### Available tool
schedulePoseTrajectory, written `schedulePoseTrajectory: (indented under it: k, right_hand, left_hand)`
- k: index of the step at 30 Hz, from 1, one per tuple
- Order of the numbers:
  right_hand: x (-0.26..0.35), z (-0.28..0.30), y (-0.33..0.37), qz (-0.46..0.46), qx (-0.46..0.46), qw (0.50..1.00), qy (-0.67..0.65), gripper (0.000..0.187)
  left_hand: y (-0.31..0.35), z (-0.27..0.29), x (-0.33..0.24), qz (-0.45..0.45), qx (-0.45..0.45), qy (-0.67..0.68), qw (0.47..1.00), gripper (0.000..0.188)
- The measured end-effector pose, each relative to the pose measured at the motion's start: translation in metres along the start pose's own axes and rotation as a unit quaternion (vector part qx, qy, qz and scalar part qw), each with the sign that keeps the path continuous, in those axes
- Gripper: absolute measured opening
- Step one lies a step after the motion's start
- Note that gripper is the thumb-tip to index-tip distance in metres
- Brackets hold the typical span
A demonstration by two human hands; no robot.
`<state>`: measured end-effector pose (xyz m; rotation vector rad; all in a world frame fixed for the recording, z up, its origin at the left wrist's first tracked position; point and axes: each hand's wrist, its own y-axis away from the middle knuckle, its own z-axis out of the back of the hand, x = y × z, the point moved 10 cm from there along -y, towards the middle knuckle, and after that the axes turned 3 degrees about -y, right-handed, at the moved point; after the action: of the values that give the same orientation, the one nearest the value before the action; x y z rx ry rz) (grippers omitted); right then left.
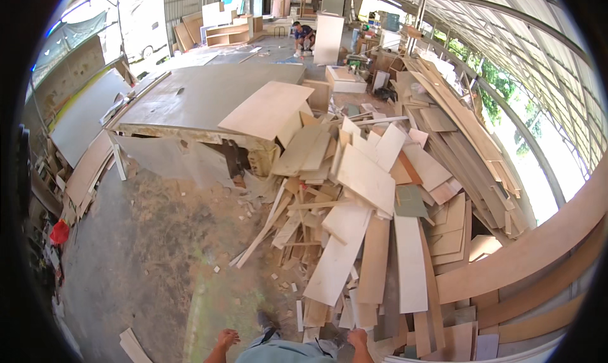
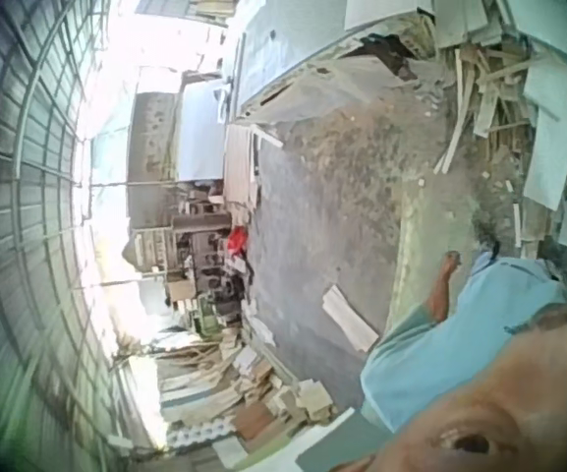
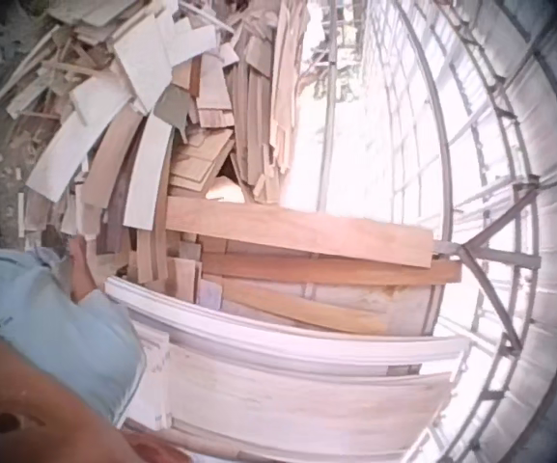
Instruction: The person measures a workbench with a tape measure, hammers a small guide or tool into it, and سپس sorts through various wood panels on the floor and a shelf.
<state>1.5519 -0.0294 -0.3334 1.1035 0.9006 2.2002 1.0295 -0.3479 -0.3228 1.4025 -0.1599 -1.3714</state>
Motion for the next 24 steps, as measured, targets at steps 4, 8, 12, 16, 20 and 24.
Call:
schedulePoseTrajectory:
  k: [4,8,12,16,20,24]
  right_hand:
    - [0.009,-0.051,0.026,-0.003,0.050,0.995,-0.090,0.011]
    - [0.085,-0.096,0.042,0.095,-0.020,0.995,0.023,0.010]
    - [0.128,-0.125,0.005,0.179,-0.025,0.980,0.077,0.013]
    - [0.174,-0.176,0.011,0.205,0.041,0.966,0.154,0.017]
    - [0.216,-0.192,0.018,0.212,0.047,0.953,0.212,0.018]
    - [0.249,-0.204,0.012,0.241,0.029,0.938,0.246,0.019]
  left_hand:
    - [-0.027,0.054,0.011,0.064,-0.024,0.051,0.996,0.020]
    - [-0.042,0.122,0.009,0.072,-0.068,0.072,0.993,0.019]
    - [-0.055,0.139,-0.016,0.041,-0.069,0.083,0.993,0.019]
    - [-0.052,0.144,-0.016,0.052,-0.075,0.119,0.989,0.021]
    - [-0.047,0.127,0.004,0.075,-0.046,0.135,0.987,0.023]
    - [-0.052,0.121,0.015,0.095,-0.027,0.189,0.977,0.025]
